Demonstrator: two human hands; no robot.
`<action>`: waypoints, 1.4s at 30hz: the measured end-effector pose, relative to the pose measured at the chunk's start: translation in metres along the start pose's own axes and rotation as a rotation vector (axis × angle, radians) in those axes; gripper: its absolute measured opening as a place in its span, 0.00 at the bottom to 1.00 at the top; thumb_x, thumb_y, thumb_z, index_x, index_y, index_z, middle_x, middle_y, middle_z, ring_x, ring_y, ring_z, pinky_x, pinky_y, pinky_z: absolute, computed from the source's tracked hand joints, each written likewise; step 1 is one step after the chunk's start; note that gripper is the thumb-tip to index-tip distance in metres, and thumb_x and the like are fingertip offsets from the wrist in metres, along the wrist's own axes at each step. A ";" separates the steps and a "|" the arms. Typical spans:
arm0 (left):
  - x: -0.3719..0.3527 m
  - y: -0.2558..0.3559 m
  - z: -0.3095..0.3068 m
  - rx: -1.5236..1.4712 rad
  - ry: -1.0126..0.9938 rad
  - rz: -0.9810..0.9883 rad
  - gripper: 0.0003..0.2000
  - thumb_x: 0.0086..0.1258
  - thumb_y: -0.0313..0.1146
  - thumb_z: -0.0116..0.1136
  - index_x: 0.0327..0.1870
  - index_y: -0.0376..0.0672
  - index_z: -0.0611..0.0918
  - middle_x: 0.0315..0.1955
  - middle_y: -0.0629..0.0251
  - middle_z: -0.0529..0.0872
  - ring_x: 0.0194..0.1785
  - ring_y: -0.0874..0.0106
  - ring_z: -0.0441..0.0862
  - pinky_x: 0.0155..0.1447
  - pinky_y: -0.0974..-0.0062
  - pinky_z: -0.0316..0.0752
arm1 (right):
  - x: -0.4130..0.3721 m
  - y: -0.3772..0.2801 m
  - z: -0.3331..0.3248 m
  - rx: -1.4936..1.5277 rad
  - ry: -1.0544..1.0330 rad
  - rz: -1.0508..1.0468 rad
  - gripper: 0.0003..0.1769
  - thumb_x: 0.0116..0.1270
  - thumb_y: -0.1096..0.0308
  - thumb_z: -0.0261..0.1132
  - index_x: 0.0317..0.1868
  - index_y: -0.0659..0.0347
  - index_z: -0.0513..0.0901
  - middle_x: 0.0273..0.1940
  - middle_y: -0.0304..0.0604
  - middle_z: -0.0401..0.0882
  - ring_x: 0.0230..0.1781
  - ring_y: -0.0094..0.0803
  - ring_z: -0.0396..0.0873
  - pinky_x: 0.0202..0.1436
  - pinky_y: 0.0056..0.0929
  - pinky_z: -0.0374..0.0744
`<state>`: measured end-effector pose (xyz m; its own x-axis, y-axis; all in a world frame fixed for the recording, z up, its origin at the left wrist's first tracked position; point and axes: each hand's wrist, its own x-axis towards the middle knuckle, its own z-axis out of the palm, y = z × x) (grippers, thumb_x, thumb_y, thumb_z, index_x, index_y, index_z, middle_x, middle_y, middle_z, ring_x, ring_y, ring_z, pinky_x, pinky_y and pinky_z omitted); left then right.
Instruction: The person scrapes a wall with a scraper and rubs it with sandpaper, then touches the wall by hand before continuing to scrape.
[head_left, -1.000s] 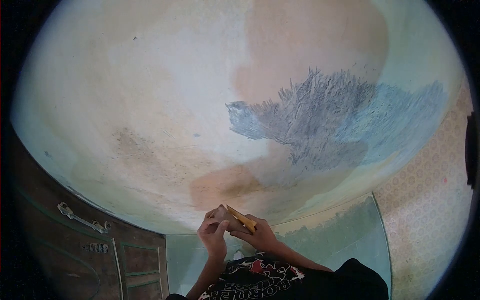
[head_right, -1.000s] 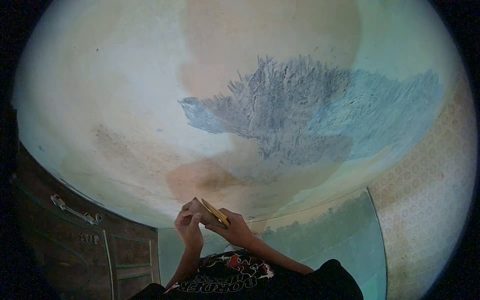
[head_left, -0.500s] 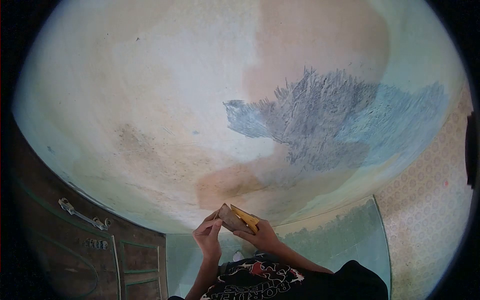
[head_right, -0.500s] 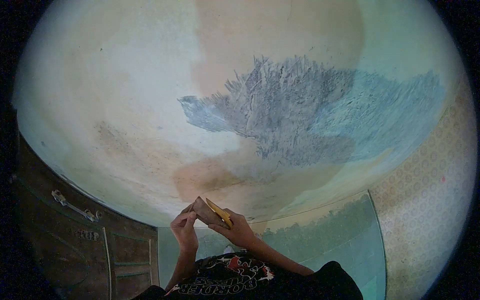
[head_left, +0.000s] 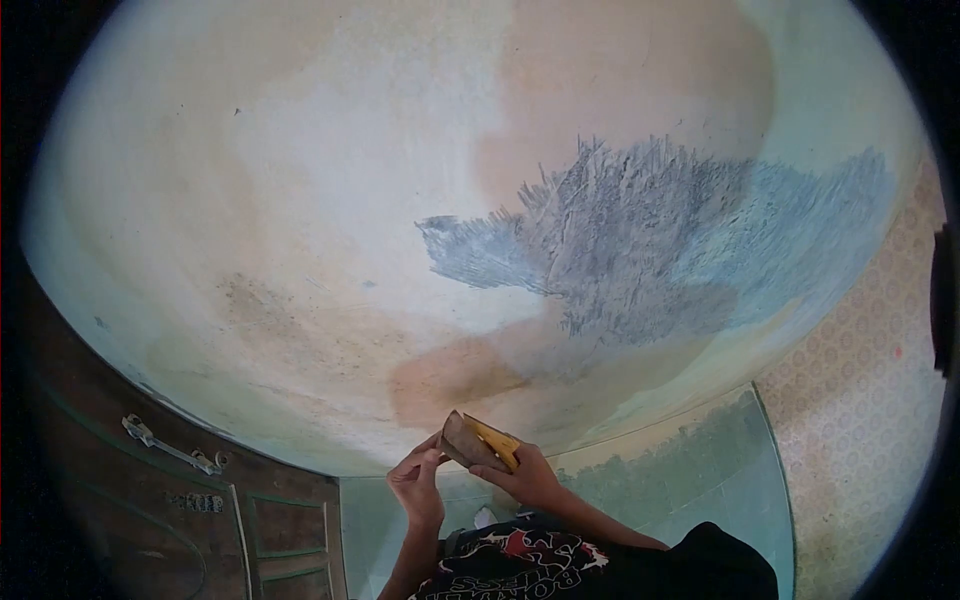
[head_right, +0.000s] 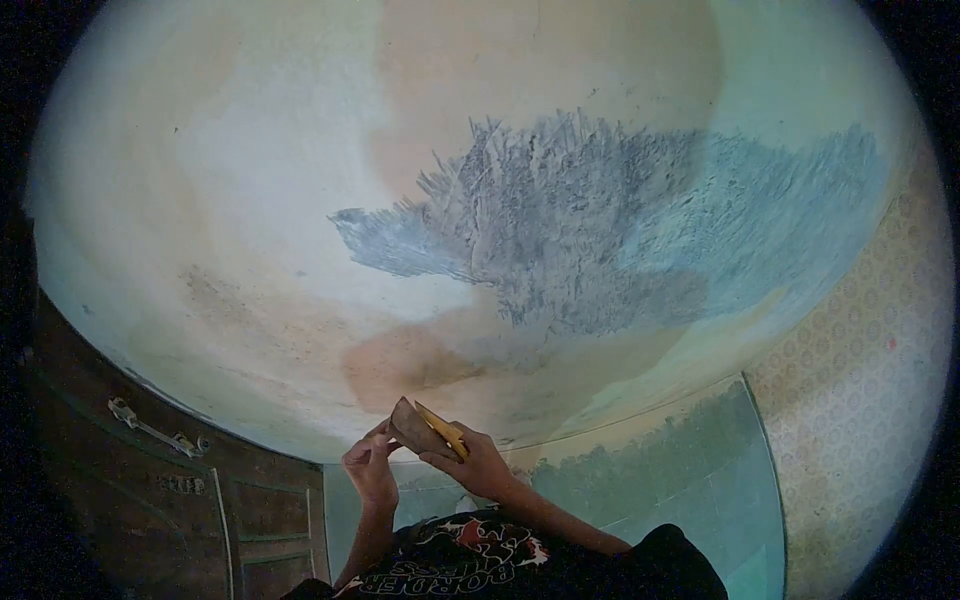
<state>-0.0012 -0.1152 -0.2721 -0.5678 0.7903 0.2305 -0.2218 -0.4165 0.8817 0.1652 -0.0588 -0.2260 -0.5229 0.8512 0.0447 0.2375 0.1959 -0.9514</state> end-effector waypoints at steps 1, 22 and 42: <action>0.001 0.004 0.004 -0.031 0.031 -0.067 0.11 0.74 0.33 0.60 0.42 0.31 0.86 0.47 0.46 0.87 0.48 0.62 0.86 0.50 0.59 0.85 | 0.000 0.000 0.000 -0.009 -0.001 0.016 0.29 0.63 0.55 0.74 0.56 0.68 0.78 0.42 0.52 0.85 0.41 0.35 0.84 0.47 0.34 0.80; 0.004 0.004 0.004 -0.068 0.041 -0.142 0.09 0.61 0.14 0.65 0.41 0.35 0.84 0.44 0.52 0.87 0.46 0.68 0.85 0.50 0.70 0.82 | 0.006 -0.005 -0.006 0.001 -0.018 0.056 0.31 0.63 0.55 0.74 0.58 0.70 0.77 0.45 0.53 0.85 0.45 0.35 0.84 0.50 0.33 0.80; 0.005 -0.001 0.022 -0.109 -0.094 -0.354 0.17 0.77 0.37 0.56 0.59 0.37 0.71 0.52 0.60 0.78 0.57 0.69 0.78 0.59 0.67 0.76 | 0.009 0.005 -0.005 0.045 -0.093 0.009 0.23 0.64 0.59 0.74 0.51 0.67 0.81 0.36 0.44 0.83 0.33 0.25 0.77 0.39 0.28 0.77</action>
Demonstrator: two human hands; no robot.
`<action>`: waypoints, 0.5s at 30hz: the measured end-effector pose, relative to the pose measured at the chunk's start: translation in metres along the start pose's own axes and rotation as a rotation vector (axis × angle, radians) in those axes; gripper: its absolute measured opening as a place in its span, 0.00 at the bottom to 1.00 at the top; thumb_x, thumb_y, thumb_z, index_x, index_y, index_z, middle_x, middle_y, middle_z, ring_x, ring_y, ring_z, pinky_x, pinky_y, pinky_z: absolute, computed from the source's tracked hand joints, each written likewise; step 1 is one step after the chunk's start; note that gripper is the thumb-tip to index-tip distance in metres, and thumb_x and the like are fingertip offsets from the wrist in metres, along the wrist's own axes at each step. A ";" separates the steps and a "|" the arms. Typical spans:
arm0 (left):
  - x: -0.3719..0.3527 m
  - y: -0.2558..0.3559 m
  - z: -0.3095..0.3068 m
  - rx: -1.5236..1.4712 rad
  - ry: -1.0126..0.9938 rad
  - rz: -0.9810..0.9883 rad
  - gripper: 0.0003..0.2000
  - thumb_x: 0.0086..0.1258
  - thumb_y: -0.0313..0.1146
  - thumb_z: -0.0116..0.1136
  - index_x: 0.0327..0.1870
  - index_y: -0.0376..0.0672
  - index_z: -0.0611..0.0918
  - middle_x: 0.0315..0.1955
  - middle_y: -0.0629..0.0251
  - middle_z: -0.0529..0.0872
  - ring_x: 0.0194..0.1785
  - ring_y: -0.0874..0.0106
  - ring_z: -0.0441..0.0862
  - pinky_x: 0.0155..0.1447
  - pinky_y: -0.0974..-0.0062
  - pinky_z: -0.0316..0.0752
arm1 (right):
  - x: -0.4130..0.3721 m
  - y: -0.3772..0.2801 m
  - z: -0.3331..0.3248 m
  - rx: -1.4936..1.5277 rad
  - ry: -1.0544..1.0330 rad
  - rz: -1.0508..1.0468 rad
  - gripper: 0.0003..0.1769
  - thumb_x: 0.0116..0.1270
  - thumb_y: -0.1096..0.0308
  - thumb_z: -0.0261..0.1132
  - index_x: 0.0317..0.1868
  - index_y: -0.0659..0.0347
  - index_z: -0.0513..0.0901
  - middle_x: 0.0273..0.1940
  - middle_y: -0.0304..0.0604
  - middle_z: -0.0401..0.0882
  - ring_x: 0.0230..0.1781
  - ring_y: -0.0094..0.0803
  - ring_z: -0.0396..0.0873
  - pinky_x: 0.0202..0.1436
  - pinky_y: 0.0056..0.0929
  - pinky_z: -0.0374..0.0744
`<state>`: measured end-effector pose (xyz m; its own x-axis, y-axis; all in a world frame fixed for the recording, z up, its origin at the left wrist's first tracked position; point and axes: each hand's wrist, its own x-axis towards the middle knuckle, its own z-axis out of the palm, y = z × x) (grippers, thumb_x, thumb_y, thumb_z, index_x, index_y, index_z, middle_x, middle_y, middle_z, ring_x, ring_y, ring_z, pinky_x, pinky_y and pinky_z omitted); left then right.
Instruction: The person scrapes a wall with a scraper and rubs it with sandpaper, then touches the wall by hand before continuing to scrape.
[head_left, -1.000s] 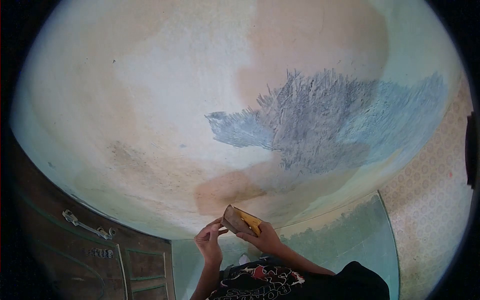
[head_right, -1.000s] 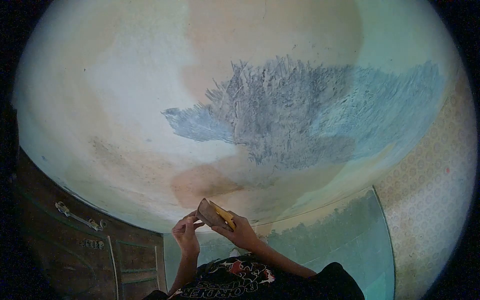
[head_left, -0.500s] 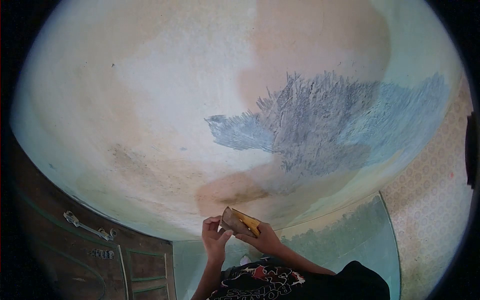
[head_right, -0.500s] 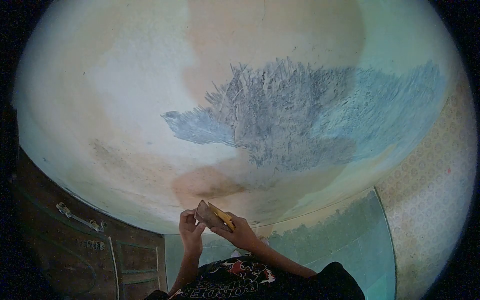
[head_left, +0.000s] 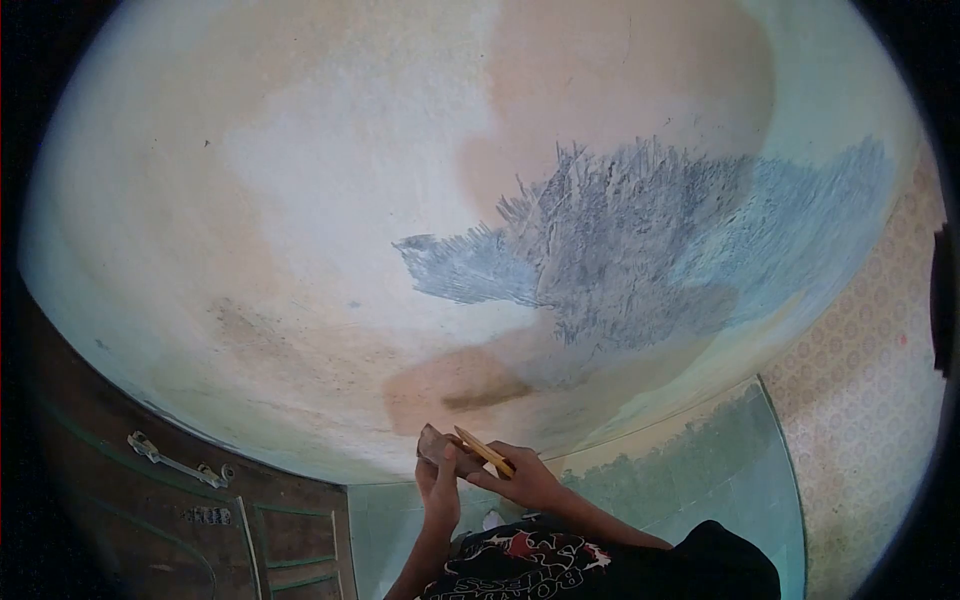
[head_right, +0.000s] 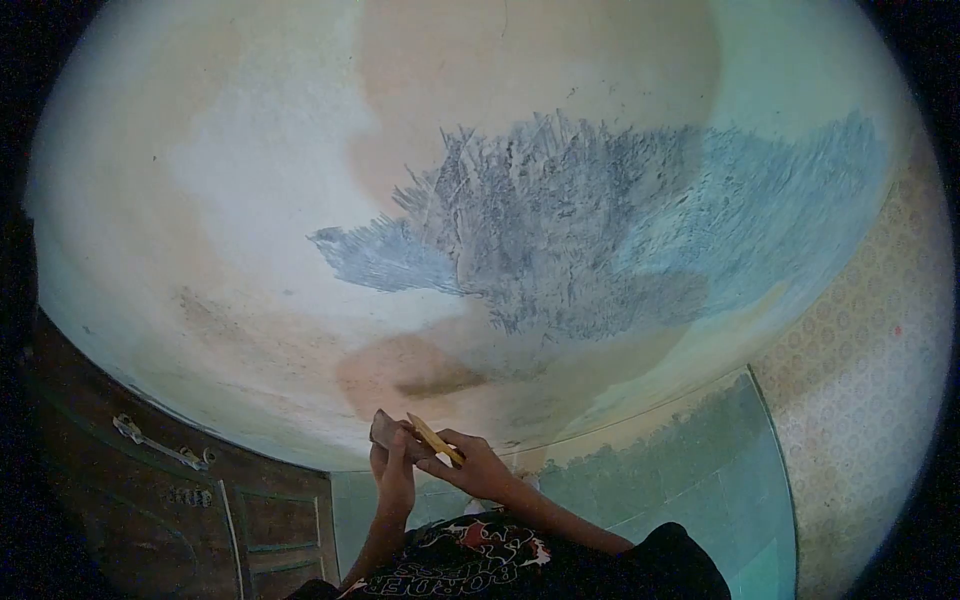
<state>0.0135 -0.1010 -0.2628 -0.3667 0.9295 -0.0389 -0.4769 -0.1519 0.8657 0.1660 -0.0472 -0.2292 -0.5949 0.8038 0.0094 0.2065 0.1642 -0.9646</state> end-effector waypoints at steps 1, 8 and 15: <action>0.001 0.000 -0.003 0.001 -0.001 -0.001 0.17 0.77 0.37 0.56 0.59 0.37 0.71 0.52 0.60 0.78 0.57 0.69 0.78 0.59 0.67 0.76 | 0.001 0.006 0.000 -0.004 -0.004 0.002 0.22 0.66 0.59 0.72 0.51 0.67 0.81 0.36 0.44 0.84 0.34 0.25 0.77 0.39 0.28 0.77; 0.009 0.011 -0.020 -0.018 0.050 0.085 0.15 0.69 0.26 0.62 0.52 0.37 0.73 0.37 0.64 0.81 0.40 0.70 0.83 0.48 0.71 0.80 | 0.002 0.015 -0.002 0.040 -0.007 0.041 0.20 0.72 0.58 0.66 0.52 0.68 0.80 0.34 0.50 0.84 0.29 0.30 0.80 0.36 0.32 0.78; 0.000 0.004 -0.030 0.192 0.046 -0.019 0.07 0.70 0.27 0.63 0.40 0.40 0.75 0.28 0.66 0.79 0.31 0.74 0.80 0.41 0.69 0.81 | 0.004 0.020 0.004 0.026 -0.021 -0.012 0.19 0.72 0.59 0.65 0.51 0.68 0.80 0.35 0.51 0.85 0.33 0.31 0.83 0.40 0.31 0.79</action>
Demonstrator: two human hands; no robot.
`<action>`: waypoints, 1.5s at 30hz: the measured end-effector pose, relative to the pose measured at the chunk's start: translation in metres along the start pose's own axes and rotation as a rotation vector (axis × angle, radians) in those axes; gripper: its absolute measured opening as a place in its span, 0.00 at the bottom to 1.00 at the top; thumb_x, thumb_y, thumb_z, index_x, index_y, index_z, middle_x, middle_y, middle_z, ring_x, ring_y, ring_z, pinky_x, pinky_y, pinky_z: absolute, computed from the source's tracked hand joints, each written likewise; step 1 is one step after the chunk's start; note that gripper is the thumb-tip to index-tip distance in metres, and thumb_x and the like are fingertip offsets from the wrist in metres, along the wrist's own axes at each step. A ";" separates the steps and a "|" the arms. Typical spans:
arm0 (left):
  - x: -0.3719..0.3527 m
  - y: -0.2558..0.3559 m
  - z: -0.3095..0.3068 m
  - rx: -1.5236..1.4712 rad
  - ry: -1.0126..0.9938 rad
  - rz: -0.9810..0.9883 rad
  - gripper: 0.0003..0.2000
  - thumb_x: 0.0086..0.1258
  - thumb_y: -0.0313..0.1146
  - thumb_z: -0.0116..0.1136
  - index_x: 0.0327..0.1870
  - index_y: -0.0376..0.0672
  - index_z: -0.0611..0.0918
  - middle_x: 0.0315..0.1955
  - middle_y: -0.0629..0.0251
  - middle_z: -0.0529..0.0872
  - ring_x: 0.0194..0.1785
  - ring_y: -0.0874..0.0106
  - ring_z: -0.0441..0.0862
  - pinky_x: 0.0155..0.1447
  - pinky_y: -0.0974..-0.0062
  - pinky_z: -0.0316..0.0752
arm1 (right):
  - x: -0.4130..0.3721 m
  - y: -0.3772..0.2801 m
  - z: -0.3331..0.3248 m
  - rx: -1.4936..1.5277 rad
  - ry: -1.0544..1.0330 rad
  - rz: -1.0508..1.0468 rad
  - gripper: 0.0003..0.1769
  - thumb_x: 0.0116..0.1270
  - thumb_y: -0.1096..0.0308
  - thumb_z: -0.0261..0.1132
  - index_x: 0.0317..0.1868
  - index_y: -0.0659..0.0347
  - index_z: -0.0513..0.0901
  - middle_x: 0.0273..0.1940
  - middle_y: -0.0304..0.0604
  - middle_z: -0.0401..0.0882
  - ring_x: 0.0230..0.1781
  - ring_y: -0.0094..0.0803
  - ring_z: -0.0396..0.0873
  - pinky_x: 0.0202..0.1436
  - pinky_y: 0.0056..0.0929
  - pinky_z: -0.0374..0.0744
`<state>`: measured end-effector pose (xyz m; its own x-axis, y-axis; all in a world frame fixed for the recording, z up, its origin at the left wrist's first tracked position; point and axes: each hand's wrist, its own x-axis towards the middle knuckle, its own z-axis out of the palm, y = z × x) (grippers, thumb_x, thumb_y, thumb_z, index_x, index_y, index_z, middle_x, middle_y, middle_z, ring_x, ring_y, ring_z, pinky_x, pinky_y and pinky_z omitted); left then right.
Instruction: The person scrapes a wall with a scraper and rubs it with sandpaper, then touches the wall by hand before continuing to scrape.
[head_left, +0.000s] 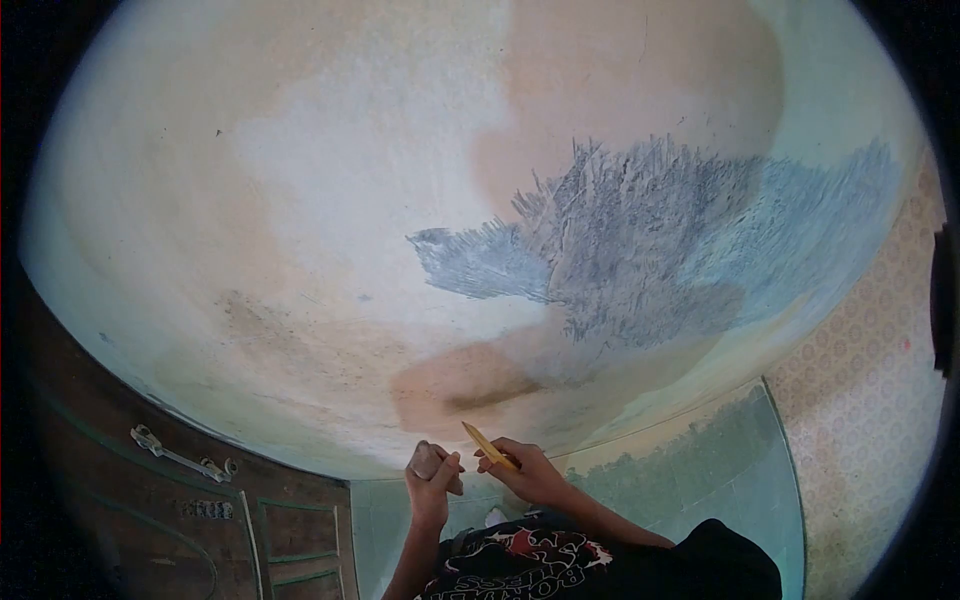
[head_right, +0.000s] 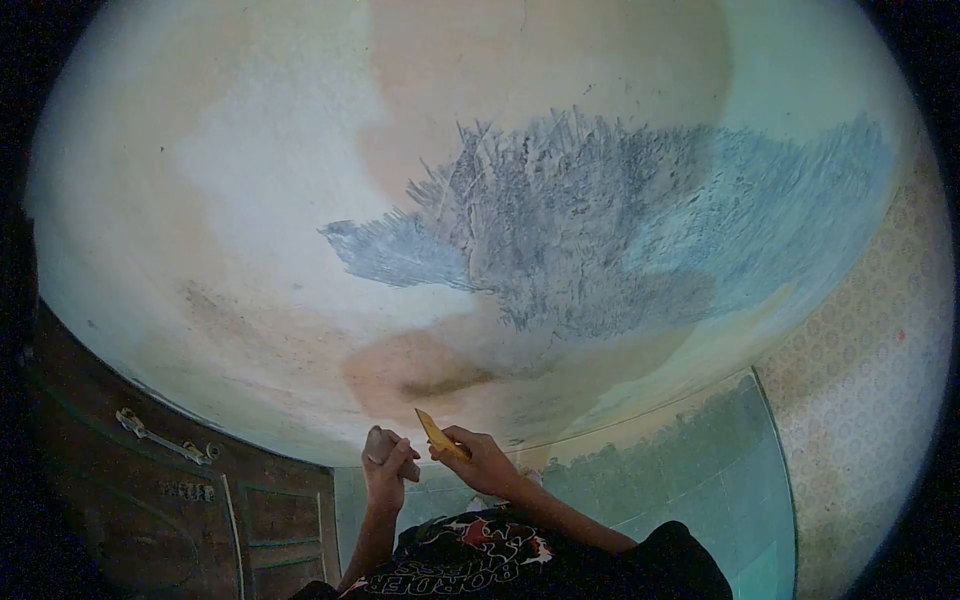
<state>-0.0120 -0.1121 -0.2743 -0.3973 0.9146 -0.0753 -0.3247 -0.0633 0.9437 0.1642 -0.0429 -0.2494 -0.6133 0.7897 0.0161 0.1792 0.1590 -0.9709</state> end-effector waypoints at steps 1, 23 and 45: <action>-0.001 -0.001 0.001 -0.001 0.000 0.001 0.07 0.70 0.27 0.63 0.40 0.40 0.75 0.28 0.66 0.79 0.31 0.74 0.80 0.41 0.69 0.81 | 0.000 -0.001 0.001 0.037 -0.002 -0.002 0.18 0.72 0.60 0.65 0.51 0.68 0.80 0.36 0.51 0.85 0.34 0.31 0.83 0.40 0.31 0.79; -0.001 0.005 0.011 -0.056 -0.007 -0.061 0.10 0.71 0.30 0.63 0.45 0.33 0.80 0.27 0.62 0.84 0.29 0.76 0.82 0.32 0.79 0.76 | 0.001 0.002 0.007 0.101 0.006 -0.022 0.18 0.75 0.58 0.61 0.51 0.67 0.80 0.35 0.47 0.85 0.33 0.27 0.80 0.39 0.29 0.77; 0.014 0.034 0.047 0.066 -0.390 0.031 0.13 0.62 0.26 0.71 0.45 0.37 0.81 0.24 0.66 0.83 0.21 0.82 0.77 0.21 0.85 0.67 | 0.037 -0.102 -0.028 0.131 0.199 -0.459 0.20 0.81 0.58 0.47 0.46 0.66 0.80 0.39 0.44 0.83 0.41 0.29 0.81 0.46 0.32 0.79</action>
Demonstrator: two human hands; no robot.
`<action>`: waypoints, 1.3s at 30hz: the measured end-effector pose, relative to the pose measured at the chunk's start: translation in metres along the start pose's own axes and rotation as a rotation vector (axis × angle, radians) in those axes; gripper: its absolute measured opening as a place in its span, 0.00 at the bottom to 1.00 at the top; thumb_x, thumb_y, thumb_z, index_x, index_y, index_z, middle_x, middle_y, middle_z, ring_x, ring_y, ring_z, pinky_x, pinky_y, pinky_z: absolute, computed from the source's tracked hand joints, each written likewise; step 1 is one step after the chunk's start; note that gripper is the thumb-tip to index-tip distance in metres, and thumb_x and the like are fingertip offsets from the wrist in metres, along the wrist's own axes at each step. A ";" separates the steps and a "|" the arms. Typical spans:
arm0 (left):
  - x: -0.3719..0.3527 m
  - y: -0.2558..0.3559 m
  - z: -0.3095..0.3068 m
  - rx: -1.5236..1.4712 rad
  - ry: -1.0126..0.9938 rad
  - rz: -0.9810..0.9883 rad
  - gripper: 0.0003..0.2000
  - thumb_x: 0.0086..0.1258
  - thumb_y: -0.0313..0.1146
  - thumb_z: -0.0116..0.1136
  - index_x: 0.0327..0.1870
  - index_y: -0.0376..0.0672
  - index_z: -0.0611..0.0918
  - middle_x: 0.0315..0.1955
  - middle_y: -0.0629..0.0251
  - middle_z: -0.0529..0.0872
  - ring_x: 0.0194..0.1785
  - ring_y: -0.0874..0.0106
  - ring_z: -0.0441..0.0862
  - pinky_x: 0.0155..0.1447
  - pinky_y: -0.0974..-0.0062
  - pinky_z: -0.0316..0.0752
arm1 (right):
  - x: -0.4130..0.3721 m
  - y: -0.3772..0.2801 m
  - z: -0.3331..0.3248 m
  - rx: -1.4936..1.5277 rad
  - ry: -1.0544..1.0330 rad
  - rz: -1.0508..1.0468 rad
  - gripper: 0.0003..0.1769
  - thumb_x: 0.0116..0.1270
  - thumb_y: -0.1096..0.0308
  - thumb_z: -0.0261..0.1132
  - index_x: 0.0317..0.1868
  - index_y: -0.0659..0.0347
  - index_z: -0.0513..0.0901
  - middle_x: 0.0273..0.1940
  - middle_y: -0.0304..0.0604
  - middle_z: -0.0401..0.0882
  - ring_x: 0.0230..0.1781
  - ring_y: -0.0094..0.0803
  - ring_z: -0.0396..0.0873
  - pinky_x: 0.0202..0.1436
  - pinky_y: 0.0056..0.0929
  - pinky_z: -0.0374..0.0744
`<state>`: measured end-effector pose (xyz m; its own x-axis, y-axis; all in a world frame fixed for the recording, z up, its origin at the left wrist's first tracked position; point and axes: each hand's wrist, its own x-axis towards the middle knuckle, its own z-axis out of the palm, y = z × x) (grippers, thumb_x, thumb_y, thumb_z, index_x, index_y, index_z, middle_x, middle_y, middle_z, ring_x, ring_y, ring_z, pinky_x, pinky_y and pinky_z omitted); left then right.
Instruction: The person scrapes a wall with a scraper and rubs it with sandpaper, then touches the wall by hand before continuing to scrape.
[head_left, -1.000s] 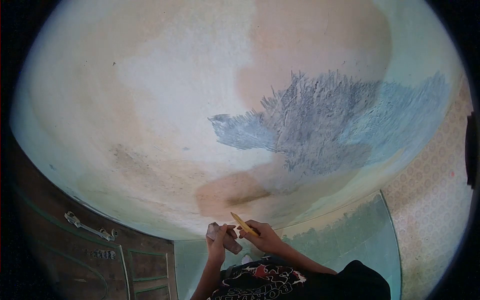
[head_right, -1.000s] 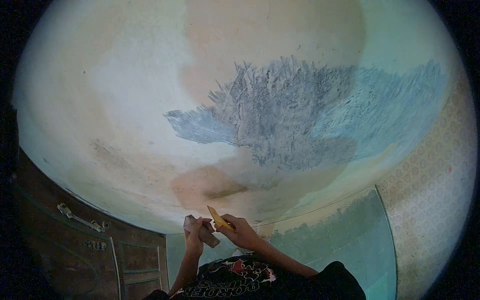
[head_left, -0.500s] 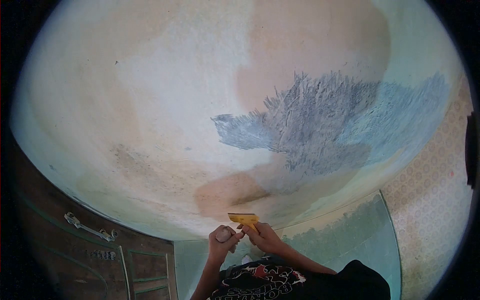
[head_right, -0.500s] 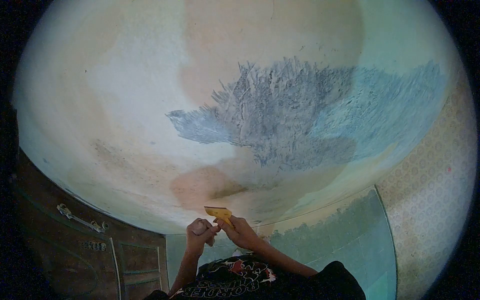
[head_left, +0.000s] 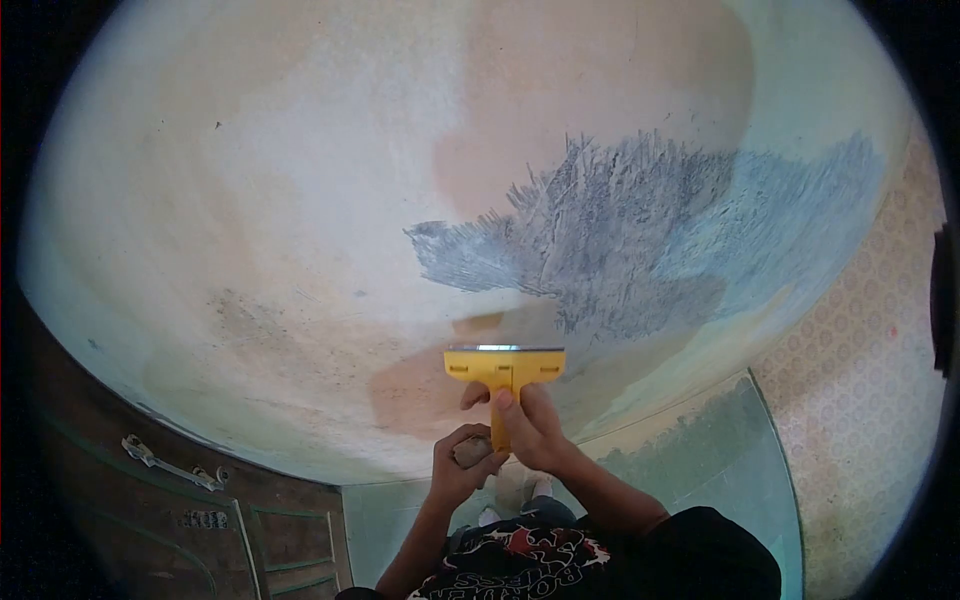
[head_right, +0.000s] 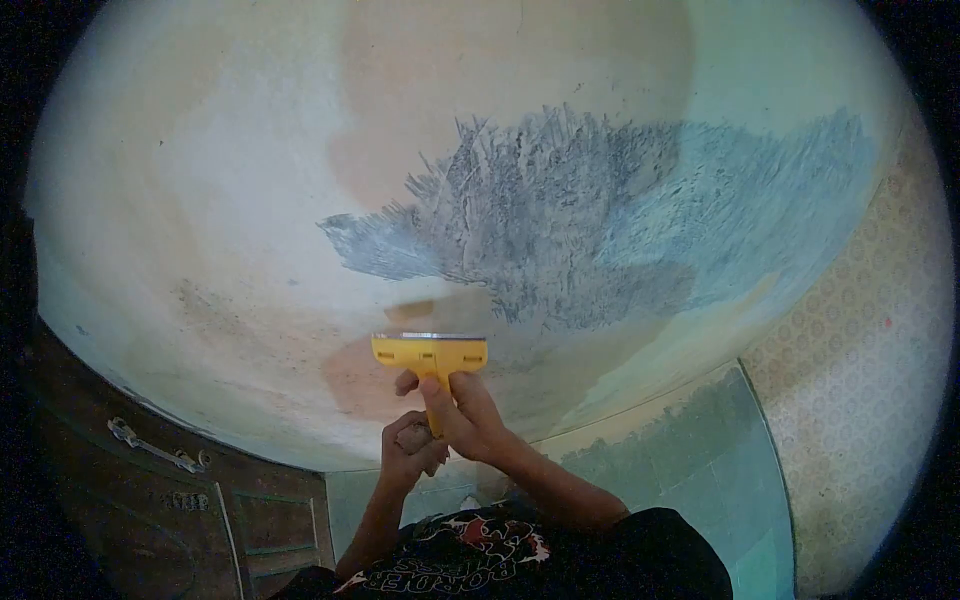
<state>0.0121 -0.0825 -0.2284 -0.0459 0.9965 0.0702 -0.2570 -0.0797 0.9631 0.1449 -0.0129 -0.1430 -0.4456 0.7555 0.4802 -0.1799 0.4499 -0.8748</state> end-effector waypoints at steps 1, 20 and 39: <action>0.003 0.002 0.001 -0.003 -0.037 -0.002 0.13 0.63 0.26 0.70 0.46 0.36 0.81 0.25 0.64 0.84 0.22 0.82 0.77 0.22 0.85 0.67 | 0.006 -0.005 -0.001 -0.001 0.000 0.002 0.20 0.81 0.58 0.47 0.46 0.66 0.80 0.39 0.44 0.83 0.41 0.29 0.81 0.46 0.32 0.79; 0.040 0.096 0.043 -0.162 -0.197 0.187 0.09 0.65 0.28 0.69 0.40 0.33 0.82 0.27 0.62 0.87 0.27 0.79 0.84 0.31 0.83 0.79 | 0.063 -0.072 -0.024 0.444 0.093 -0.004 0.27 0.83 0.49 0.40 0.51 0.66 0.75 0.27 0.45 0.80 0.24 0.30 0.80 0.32 0.25 0.78; 0.057 0.094 0.050 -0.265 -0.186 0.166 0.13 0.61 0.27 0.72 0.44 0.35 0.81 0.29 0.61 0.87 0.27 0.77 0.84 0.29 0.82 0.78 | 0.080 -0.066 -0.029 0.720 -0.116 0.111 0.26 0.82 0.46 0.42 0.35 0.58 0.72 0.17 0.31 0.64 0.11 0.19 0.65 0.19 0.22 0.72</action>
<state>0.0339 -0.0318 -0.1209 0.0623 0.9550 0.2901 -0.5035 -0.2209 0.8353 0.1462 0.0313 -0.0447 -0.5775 0.7053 0.4111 -0.6417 -0.0809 -0.7627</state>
